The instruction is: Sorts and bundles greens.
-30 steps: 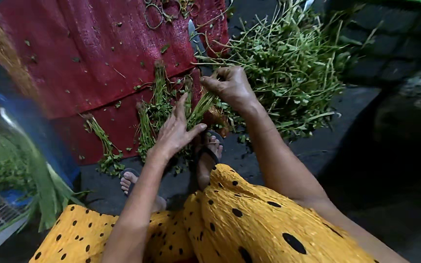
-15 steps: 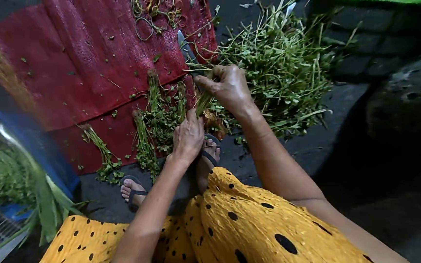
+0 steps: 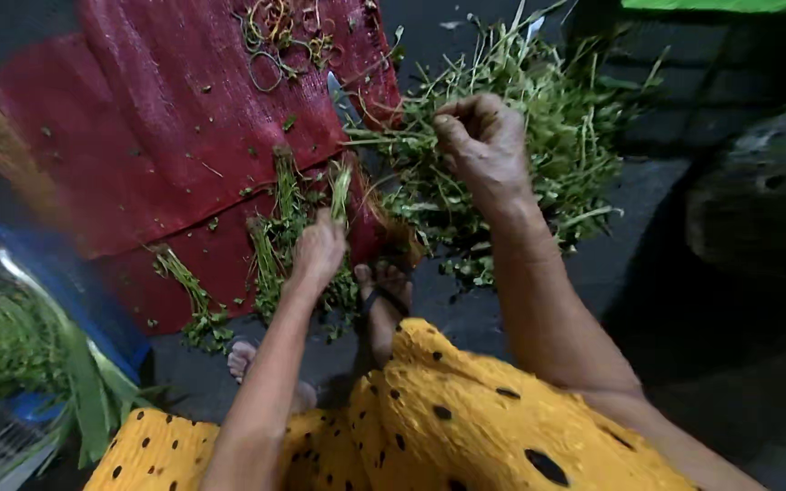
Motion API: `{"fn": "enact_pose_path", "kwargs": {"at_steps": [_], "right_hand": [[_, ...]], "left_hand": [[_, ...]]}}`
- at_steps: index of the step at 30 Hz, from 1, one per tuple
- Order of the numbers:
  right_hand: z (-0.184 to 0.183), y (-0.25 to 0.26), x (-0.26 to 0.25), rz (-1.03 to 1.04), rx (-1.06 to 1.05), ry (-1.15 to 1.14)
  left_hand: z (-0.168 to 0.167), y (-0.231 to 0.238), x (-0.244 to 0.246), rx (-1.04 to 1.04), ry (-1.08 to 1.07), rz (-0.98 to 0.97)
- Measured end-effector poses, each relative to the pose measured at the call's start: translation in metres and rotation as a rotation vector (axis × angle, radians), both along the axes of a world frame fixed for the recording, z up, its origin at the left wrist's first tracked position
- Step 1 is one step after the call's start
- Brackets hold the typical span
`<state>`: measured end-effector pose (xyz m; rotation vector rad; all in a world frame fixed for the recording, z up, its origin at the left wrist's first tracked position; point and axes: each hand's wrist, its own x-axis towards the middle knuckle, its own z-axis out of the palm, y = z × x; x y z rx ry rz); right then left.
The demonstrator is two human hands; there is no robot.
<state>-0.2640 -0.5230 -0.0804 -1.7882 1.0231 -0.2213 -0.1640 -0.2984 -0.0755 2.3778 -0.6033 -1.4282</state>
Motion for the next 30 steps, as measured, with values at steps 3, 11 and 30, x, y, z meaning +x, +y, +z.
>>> {"fn": "enact_pose_path", "kwargs": {"at_steps": [3,11,30], "right_hand": [[-0.006,0.016,-0.024,-0.008,0.182,0.08],[-0.018,0.085,-0.045,0.164,0.96,-0.096],[-0.022,0.033,-0.053,0.003,-0.362,0.233]], "left_hand": [[0.008,0.008,0.003,-0.195,0.462,0.329],[0.011,0.027,0.001,-0.495,1.103,0.54],[0.02,0.016,-0.016,-0.265,0.927,0.329]]}}
